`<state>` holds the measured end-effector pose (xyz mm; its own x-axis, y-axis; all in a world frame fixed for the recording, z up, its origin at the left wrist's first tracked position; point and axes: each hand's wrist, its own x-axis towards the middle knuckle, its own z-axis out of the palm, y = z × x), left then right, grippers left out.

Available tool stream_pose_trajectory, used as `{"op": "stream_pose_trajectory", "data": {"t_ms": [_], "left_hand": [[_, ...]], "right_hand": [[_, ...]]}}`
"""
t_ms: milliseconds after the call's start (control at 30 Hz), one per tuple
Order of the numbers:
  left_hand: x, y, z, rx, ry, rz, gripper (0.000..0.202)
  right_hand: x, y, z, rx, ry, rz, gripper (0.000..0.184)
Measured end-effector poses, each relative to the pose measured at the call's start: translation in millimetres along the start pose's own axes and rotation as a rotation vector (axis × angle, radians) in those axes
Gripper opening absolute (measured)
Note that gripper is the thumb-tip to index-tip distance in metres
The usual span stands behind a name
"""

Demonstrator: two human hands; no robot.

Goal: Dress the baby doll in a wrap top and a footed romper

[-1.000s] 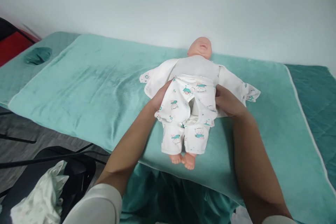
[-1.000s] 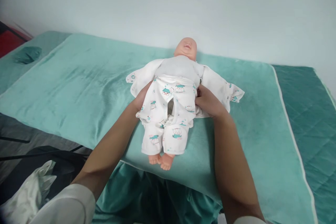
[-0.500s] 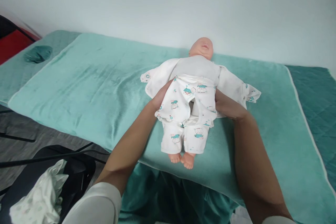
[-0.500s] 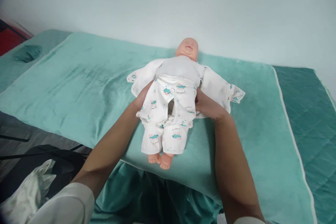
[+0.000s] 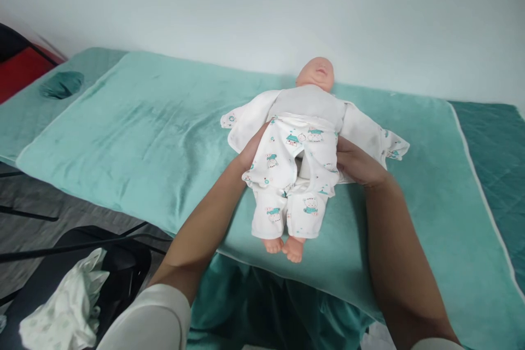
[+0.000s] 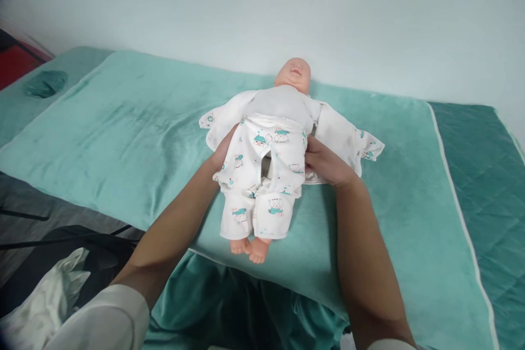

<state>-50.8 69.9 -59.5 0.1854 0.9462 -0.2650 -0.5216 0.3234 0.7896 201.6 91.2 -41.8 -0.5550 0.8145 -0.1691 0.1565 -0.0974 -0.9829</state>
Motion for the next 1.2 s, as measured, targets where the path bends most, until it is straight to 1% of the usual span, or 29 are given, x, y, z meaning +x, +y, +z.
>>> {"op": "stream_pose_trajectory", "data": {"t_ms": [67, 133, 267, 333, 400, 500, 600, 667, 733, 800, 867, 967, 1100, 1200], "left_hand": [[0.5, -0.3, -1.3, 0.0, -0.003, 0.016, 0.037], [1.2, -1.1, -3.4, -0.004, -0.007, 0.016, 0.039], [1.6, -2.9, -6.8, 0.028, 0.014, 0.006, 0.043], [0.9, -2.6, -7.1, 0.07, 0.047, 0.006, 0.045], [-0.2, -1.2, -6.7, 0.097, 0.079, 0.017, 0.046], [-1.1, 2.2, -5.8, 0.079, 0.062, 0.031, 0.046], [-0.3, 4.1, -6.3, 0.053, 0.031, 0.052, 0.041], [0.4, 3.9, -8.2, 0.062, 0.03, 0.1, 0.038], [0.7, 3.3, -11.4, 0.106, 0.04, 0.159, 0.037], [0.0, 3.0, -15.5, 0.183, 0.067, 0.202, 0.037], [-1.9, 4.0, -19.6, 0.265, 0.086, 0.219, 0.039], [-6.0, 8.0, -24.1, 0.347, 0.03, 0.203, 0.048], [-10.5, 15.6, -25.8, 0.375, -0.062, 0.186, 0.058], [-11.2, 18.8, -25.0, 0.381, -0.092, 0.159, 0.061]], "right_hand": [[0.6, -1.5, 0.0, 0.056, 0.023, 0.039, 0.037], [1.9, -1.9, -0.6, 0.082, 0.083, 0.051, 0.029], [5.9, 0.8, -2.3, 0.087, 0.236, 0.036, 0.018], [7.6, 3.7, -3.3, 0.091, 0.278, 0.02, 0.015], [8.7, 7.4, -4.8, 0.091, 0.295, 0.005, 0.016], [10.2, 12.8, -9.2, 0.082, 0.32, -0.011, 0.02], [12.5, 15.5, -14.7, 0.059, 0.426, -0.024, 0.021], [14.1, 15.3, -17.4, -0.003, 0.53, -0.103, 0.024], [14.9, 14.4, -18.3, -0.133, 0.603, -0.219, 0.025], [14.6, 13.7, -17.5, -0.266, 0.625, -0.297, 0.026], [13.9, 13.6, -15.8, -0.337, 0.613, -0.33, 0.025], [13.4, 13.7, -13.4, -0.367, 0.597, -0.372, 0.023], [16.1, 13.7, -11.5, -0.309, 0.627, -0.317, 0.02], [20.4, 14.5, -10.3, -0.146, 0.637, -0.226, 0.02]]}}
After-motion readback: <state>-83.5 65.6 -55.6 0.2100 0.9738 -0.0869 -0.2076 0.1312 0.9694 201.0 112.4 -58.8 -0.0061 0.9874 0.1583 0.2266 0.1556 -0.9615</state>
